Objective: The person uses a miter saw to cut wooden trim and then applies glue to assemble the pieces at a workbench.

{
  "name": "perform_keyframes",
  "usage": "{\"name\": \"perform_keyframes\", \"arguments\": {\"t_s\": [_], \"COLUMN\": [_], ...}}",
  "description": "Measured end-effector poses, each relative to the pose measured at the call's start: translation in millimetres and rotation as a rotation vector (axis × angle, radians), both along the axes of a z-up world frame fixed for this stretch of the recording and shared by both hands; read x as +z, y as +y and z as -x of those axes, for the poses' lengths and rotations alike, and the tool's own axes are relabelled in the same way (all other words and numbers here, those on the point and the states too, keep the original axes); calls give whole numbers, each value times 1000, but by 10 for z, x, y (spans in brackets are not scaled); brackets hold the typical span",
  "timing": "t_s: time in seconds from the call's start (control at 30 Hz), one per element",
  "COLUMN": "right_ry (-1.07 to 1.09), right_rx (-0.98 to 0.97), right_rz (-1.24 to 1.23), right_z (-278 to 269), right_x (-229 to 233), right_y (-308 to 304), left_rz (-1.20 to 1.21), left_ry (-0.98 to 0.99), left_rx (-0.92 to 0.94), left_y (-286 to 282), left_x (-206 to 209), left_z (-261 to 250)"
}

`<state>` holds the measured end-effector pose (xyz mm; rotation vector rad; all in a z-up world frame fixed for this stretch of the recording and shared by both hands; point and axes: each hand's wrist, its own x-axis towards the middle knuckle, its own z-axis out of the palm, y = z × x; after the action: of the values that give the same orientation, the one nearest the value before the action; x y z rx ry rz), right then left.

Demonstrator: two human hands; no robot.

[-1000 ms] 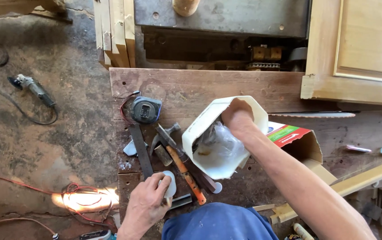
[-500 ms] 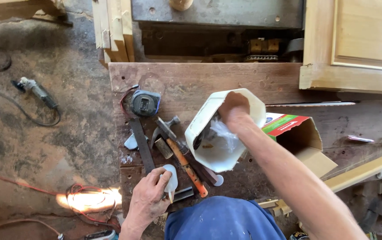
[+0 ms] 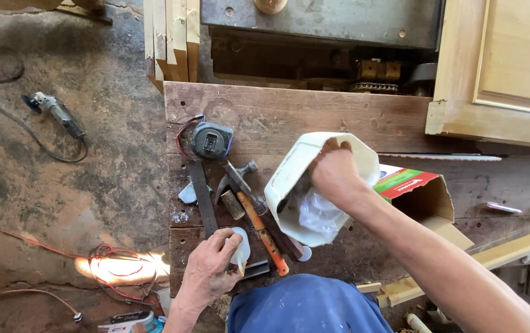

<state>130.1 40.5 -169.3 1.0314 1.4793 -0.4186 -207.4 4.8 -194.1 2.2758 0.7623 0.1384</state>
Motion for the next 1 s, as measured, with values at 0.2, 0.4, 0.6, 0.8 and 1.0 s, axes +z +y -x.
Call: {"name": "perform_keyframes", "arguments": {"t_s": [0.2,0.4,0.6,0.8,1.0], "right_ry": [198,131,127,164,429], "right_rx": [-1107,-1250,-1117,-1169,-554], "right_rz": [-295,-525,-624,-619,-1076], "right_z": [-330,-269,-295,-240,-333], "right_x": [-475,-728,-1001,-682,-320], "right_y": [-53,45,-29,-97,-648], "left_rz": [-10,17,23,-56,34], "left_ry": [-8,46,29,-83,-124], "left_rx": [17,-16,46,109,223], "left_y": [41,19,-55,-175,-348], "left_x": [-8,-28,-90,-330,-399], "left_z": [-68,-74,-24,109,9]}}
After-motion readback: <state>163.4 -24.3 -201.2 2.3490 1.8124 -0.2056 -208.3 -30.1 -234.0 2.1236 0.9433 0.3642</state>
